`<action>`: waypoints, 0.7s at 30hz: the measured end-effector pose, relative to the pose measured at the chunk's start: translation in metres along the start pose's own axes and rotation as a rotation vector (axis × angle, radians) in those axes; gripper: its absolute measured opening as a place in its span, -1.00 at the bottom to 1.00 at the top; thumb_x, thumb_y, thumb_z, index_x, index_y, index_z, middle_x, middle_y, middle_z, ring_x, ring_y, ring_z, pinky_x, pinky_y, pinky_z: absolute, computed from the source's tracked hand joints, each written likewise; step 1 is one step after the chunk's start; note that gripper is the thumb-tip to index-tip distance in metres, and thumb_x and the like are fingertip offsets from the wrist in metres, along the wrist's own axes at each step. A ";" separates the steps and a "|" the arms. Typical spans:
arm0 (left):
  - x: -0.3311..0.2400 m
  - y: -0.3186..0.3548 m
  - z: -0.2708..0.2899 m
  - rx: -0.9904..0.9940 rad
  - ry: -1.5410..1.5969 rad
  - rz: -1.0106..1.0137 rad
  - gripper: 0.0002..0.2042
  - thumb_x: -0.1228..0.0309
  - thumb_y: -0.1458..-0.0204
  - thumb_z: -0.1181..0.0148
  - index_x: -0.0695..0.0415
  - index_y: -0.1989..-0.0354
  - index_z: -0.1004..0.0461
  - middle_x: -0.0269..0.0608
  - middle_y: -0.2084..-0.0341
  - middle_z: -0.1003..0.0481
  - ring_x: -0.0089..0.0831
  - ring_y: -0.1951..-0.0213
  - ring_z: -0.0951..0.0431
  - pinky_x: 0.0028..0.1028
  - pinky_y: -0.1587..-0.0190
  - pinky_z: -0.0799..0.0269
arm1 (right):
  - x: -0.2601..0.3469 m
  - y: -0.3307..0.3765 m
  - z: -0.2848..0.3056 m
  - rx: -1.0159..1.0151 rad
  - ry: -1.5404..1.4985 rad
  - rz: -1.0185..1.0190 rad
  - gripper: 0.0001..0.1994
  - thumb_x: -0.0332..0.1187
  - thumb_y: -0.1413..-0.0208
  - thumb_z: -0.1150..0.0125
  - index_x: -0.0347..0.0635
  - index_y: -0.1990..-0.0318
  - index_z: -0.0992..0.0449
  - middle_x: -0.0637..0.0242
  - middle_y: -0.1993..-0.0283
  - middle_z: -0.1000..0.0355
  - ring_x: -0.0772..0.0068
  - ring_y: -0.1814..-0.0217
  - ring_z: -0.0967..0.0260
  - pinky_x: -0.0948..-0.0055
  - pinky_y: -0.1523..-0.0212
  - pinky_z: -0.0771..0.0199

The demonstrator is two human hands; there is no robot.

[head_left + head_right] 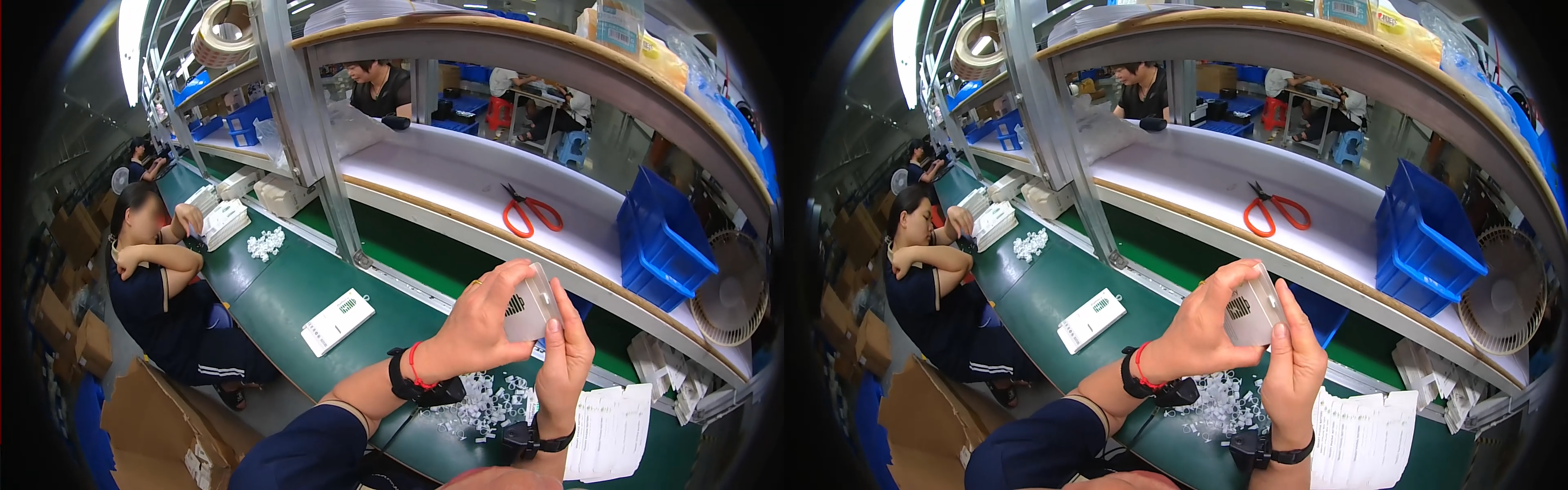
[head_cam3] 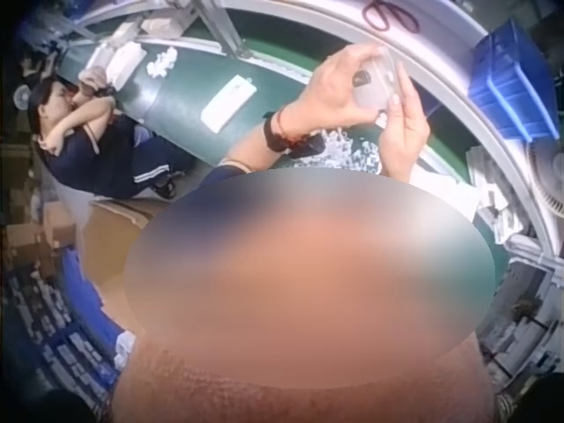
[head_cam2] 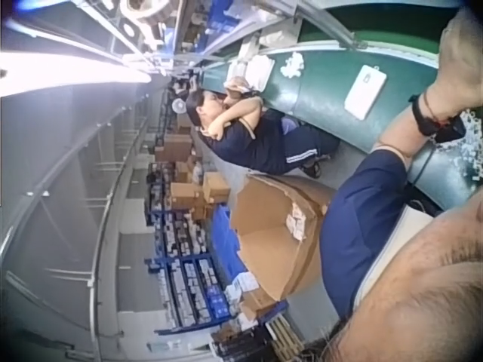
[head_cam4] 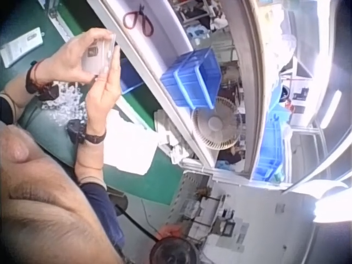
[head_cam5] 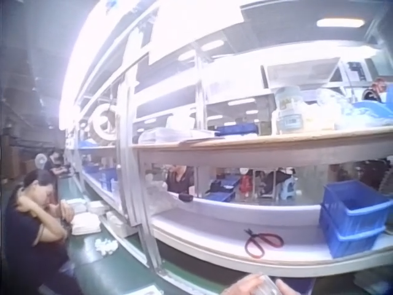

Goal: The recorder is assembling small electronic components, specifically inserting small white plastic parts into a white rectangular housing and closing the casing.

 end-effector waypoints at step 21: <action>0.043 -0.005 0.025 -0.053 -0.091 0.233 -0.21 0.35 0.39 -0.38 0.17 -0.11 -0.12 0.05 0.15 -0.37 -0.11 0.13 -0.47 -0.35 0.06 -0.39 | -0.049 -0.027 0.093 -0.391 0.079 -0.033 -0.57 -0.42 -0.20 -0.04 -0.29 -0.20 -0.19 0.25 0.00 -0.30 0.51 -0.03 -0.26 0.53 -0.08 -0.24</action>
Point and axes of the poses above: each hand's wrist, its own y-axis away from the middle knuckle, its own z-axis out of the back of the hand, x = y × z, the point moved 10 cm from there along -y, towards the middle knuckle
